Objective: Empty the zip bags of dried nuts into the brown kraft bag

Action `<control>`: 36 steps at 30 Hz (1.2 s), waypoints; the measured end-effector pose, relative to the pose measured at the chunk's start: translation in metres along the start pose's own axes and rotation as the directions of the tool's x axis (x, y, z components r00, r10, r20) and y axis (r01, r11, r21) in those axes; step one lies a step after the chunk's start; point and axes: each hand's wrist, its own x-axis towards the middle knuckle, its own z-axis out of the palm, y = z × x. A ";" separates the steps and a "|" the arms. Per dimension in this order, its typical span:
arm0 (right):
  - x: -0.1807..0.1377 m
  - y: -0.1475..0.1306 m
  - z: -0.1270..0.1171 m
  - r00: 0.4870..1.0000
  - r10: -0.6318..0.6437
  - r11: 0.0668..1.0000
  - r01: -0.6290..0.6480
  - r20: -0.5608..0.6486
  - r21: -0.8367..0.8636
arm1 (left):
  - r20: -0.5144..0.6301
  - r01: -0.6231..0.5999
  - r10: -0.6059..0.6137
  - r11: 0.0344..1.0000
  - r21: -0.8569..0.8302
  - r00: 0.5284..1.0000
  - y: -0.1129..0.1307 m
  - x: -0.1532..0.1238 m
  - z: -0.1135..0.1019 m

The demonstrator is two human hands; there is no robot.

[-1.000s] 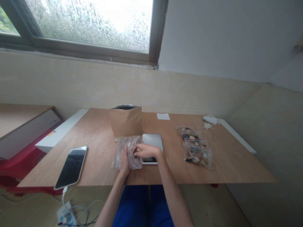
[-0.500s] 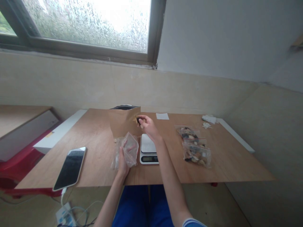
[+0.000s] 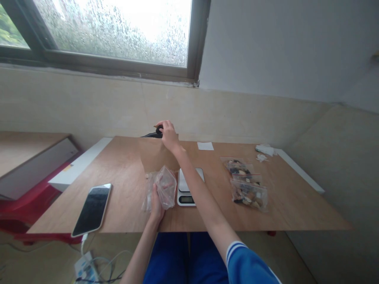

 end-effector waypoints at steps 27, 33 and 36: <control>-0.020 -0.004 0.005 0.983 0.124 0.952 -0.080 0.136 -0.294 | 0.002 0.032 -0.032 0.998 -0.059 0.999 0.005 -0.005 0.004; -0.026 0.002 0.007 0.993 0.037 0.955 -0.003 0.109 -0.297 | 0.011 0.011 -0.010 1.000 -0.015 1.000 0.002 -0.002 0.002; -0.029 0.004 0.009 0.993 0.081 0.963 -0.055 0.086 -0.264 | 0.010 0.003 -0.003 1.000 -0.027 1.000 0.000 0.000 0.000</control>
